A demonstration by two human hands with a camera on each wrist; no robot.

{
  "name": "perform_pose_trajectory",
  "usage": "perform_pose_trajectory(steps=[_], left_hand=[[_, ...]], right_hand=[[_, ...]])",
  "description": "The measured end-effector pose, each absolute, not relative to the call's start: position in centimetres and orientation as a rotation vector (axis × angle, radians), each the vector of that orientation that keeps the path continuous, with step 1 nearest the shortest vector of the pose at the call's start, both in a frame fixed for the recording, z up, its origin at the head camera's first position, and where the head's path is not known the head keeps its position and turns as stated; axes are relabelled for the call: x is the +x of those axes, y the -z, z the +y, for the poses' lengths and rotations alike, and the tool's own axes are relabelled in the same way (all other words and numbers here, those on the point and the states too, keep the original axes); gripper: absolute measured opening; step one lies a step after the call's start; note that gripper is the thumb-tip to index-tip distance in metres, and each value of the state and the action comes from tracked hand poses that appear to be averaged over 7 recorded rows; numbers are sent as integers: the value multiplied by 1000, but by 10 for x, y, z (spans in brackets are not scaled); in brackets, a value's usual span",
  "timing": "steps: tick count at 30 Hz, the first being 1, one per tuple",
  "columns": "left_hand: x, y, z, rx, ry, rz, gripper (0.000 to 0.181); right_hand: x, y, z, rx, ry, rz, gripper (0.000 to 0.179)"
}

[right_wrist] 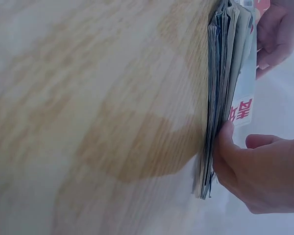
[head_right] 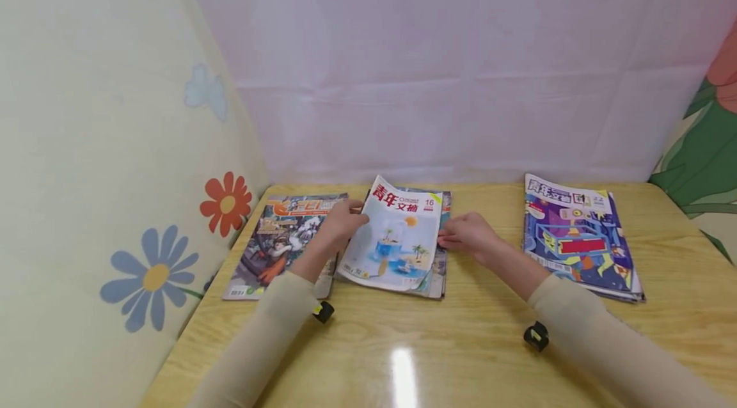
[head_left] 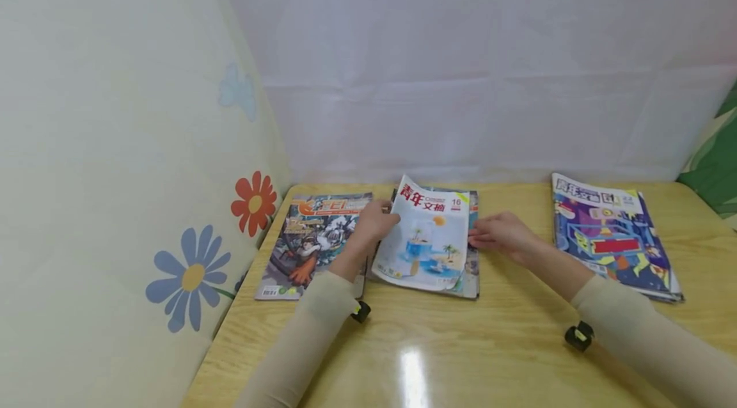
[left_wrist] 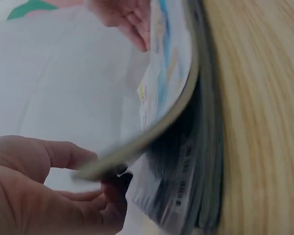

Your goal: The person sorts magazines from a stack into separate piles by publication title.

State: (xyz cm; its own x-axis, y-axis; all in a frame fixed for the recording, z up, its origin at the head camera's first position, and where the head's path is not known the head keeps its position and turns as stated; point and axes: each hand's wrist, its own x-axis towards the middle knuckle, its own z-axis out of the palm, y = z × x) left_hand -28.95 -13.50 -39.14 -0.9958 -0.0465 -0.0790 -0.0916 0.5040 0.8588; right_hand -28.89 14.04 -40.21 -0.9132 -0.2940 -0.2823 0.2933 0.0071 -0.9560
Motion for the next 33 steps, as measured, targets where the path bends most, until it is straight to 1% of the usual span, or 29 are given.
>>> perform_pose_trajectory(steps=[5,11,17,23,25,28,33], left_hand=[[-294,393,-142,-131,-1679,2383,63],[-296,387,-144,-95,-1738,2274,76],[-290,374,-142,61,-1792,2363,74],[-277,346,-135,252,-1855,2356,67],[-273,337,-132,299,-1856,2354,65],[-272,326,-126,308,-1868,2339,65],[-284,316,-112,270,-1904,2337,68]], right_hand=[[-291,405,143,25,2001,1860,47],[-291,408,147,33,2020,1826,46],[-290,406,149,12,1995,1810,47],[-290,401,151,-145,1887,1877,63],[-290,400,152,-194,1899,1861,65],[-288,399,157,-240,1960,1819,58],[-284,393,174,-222,2072,1776,39]])
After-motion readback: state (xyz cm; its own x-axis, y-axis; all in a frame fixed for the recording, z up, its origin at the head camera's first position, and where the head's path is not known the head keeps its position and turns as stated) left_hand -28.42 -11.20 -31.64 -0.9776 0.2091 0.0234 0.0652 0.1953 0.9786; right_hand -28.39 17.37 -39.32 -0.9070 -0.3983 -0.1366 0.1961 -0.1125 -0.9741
